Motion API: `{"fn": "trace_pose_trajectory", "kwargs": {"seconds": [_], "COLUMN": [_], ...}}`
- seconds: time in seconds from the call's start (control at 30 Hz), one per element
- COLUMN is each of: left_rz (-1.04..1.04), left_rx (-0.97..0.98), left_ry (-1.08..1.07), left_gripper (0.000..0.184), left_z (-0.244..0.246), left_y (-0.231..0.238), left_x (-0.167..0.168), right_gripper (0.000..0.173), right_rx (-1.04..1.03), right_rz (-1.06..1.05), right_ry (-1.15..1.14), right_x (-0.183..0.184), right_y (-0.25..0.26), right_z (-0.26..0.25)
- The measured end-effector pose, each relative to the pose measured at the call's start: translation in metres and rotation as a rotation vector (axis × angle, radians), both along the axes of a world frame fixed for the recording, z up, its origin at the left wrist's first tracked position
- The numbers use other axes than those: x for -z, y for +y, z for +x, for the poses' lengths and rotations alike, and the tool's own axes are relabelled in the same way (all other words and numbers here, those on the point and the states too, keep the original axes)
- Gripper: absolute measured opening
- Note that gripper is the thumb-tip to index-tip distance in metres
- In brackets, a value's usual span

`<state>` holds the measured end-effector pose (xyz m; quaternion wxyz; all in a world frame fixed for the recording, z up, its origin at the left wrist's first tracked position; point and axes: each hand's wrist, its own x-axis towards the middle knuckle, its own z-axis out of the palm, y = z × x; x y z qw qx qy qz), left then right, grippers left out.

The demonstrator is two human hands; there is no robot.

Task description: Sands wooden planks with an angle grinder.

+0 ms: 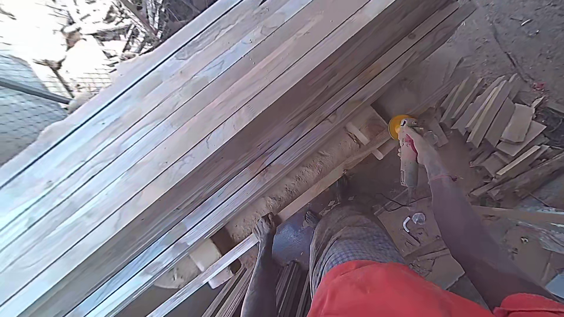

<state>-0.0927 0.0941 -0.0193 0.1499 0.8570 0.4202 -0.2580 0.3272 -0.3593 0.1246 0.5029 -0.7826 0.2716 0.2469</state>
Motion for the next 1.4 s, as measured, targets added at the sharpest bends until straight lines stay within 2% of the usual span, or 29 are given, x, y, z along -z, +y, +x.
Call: {"fn": "trace_pose_trajectory", "kwargs": {"seconds": [0.1, 0.2, 0.33, 0.6, 0.67, 0.73, 0.8, 0.87, 0.93, 1.0, 1.1, 1.17, 1.2, 1.27, 1.33, 1.4], "left_rz": [0.01, -0.001, -0.002, -0.022, -0.09, -0.216, -0.306, -0.322, -0.318, -0.28, -0.218, -0.181, -0.168, -0.172, -0.185, -0.201], "left_rx": [-0.005, 0.005, 0.011, 0.017, 0.007, -0.099, -0.257, -0.416, -0.524, -0.441, -0.023, 0.245, 0.313, 0.375, 0.366, 0.341], "left_ry": [0.013, 0.007, -0.02, -0.044, -0.31, -0.823, -1.165, -1.312, -1.354, -1.264, -0.825, -0.508, -0.365, -0.189, -0.088, -0.024], "left_gripper": [0.061, 0.062, 0.062, 0.064, 0.066, 0.066, 0.06, 0.057, 0.054, 0.053, 0.05, 0.077, 0.083, 0.082, 0.073, 0.068], "left_z": [-0.022, -0.022, -0.026, -0.028, -0.042, -0.059, -0.071, -0.086, -0.098, -0.11, -0.118, -0.104, -0.091, -0.056, -0.017, 0.029], "left_y": [0.02, 0.023, 0.022, 0.026, 0.035, 0.051, 0.064, 0.072, 0.079, 0.085, 0.089, 0.082, 0.073, 0.05, 0.024, -0.004], "left_x": [0.001, 0.002, 0.001, 0.001, 0.002, 0.01, -0.001, -0.02, -0.03, -0.028, -0.019, -0.006, -0.004, -0.005, -0.013, -0.029], "right_gripper": [0.066, 0.054, 0.053, 0.054, 0.056, 0.06, 0.066, 0.074, 0.08, 0.079, 0.07, 0.067, 0.066, 0.066, 0.07, 0.071], "right_rx": [-0.114, -0.311, -0.486, -0.605, -0.626, -0.683, -0.784, -0.931, -1.047, -1.066, -0.945, -0.791, -0.708, -0.569, -0.509, -0.469], "right_rz": [0.019, 0.028, 0.032, 0.034, 0.053, 0.021, -0.025, -0.076, -0.11, -0.108, -0.05, -0.011, 0.014, 0.008, -0.065, -0.079], "right_ry": [0.065, 0.138, 0.196, 0.247, 0.24, 0.229, 0.222, 0.21, 0.182, 0.165, 0.15, 0.169, 0.189, 0.193, 0.19, 0.168], "right_x": [0.006, 0.011, 0.02, 0.034, 0.04, 0.048, 0.061, 0.06, 0.051, 0.046, 0.049, 0.056, 0.053, 0.035, 0.015, 0.011], "right_y": [0.037, 0.092, 0.15, 0.179, 0.19, 0.203, 0.219, 0.238, 0.255, 0.263, 0.244, 0.214, 0.198, 0.168, 0.144, 0.122], "right_z": [-0.056, -0.109, -0.168, -0.217, -0.23, -0.242, -0.251, -0.265, -0.274, -0.276, -0.263, -0.244, -0.233, -0.211, -0.185, -0.155]}}
